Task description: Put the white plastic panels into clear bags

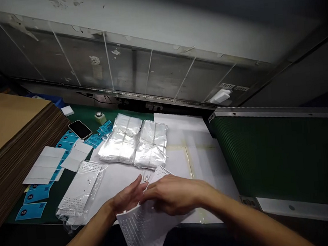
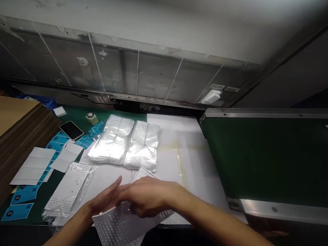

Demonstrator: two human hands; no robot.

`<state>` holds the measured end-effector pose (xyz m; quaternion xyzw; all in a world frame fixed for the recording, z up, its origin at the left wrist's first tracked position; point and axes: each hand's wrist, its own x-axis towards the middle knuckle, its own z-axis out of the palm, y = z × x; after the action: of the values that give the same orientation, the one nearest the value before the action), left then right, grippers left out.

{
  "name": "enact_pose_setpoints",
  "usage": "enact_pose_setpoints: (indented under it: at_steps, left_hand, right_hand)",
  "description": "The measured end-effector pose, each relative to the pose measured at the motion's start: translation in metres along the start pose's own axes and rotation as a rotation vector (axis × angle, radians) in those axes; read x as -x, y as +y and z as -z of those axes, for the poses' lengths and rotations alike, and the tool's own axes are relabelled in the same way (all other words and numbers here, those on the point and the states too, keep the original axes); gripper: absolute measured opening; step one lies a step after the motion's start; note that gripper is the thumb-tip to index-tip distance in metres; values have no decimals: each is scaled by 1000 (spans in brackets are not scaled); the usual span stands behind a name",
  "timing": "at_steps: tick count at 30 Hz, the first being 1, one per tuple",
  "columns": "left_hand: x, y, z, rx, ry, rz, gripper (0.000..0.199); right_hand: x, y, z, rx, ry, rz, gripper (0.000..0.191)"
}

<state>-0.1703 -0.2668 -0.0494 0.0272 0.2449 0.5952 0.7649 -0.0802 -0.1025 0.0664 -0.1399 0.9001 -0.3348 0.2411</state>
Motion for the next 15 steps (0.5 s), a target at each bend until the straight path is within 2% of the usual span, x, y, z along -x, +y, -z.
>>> enact_pose_setpoints:
  at_steps: [2,4,6,7,8,9,11,13,15]
  left_hand:
    - [9,-2,4,-49,0,-24,51]
    - [19,-3,5,-78,20,-107,41]
    - [27,-5,3,-57,42,-188,44]
    - [29,-6,1,-32,61,-229,48]
    - [29,-7,-2,-4,87,-271,50]
    - [28,-9,-4,12,118,-317,51]
    - [21,-15,-5,9,169,-385,50]
    - [12,-23,-3,-21,194,-421,52]
    - [4,-31,0,-41,226,-436,53]
  right_hand:
    - [-15,-3,-10,155,184,1,45]
    - [-10,-2,-29,195,551,-88,33]
    - [5,2,-55,27,928,-277,22]
    - [12,6,-70,-133,1048,-414,19]
    - [18,10,-85,-327,1069,-557,18]
    - [20,15,-100,-527,1022,-663,22]
    - [17,24,-127,-872,850,-750,32]
    - [9,32,-146,-1041,786,-752,40]
    - [2,37,-156,-1048,822,-789,44]
